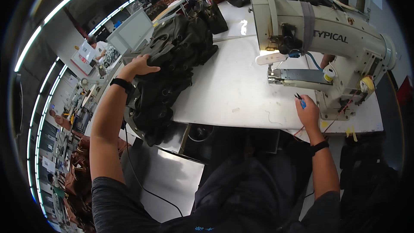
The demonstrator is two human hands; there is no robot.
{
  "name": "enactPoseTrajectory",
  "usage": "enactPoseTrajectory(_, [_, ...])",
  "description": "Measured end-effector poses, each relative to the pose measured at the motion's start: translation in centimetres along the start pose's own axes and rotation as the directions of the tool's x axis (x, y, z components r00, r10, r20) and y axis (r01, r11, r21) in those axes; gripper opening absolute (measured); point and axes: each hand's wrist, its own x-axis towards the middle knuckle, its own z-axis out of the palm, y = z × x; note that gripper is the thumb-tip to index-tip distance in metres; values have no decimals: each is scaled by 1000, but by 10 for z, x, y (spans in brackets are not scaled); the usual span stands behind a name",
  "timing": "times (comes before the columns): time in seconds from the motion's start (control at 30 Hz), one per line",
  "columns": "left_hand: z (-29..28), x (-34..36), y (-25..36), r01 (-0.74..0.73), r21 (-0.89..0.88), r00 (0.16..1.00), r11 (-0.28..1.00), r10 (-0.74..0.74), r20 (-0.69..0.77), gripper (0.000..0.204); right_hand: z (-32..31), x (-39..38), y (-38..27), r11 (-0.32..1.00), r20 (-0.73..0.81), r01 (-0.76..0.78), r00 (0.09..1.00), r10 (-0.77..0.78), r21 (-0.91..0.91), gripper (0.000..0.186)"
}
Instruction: The person uses a sewing machine to stitch the zipper area of a green canvas bag. They trim loose threads with scissors, adjust the bag's position under the needle, and guide the fabric through the machine. The person handles multiple bags, stacking finished ones and preparing new ones for sewing.
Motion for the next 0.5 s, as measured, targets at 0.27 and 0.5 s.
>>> enactPoseTrajectory(0.27, [-57,26,-64,-21,-127,796,992,-60,-602,46,-1,-2,3,998,-71,-4,997,8,58,27])
enactPoseTrajectory(0.5, [-173,5,-87,-194,-145,504,970,-28,-863,46,-1,-2,4,997,-90,5,996,2,74,29])
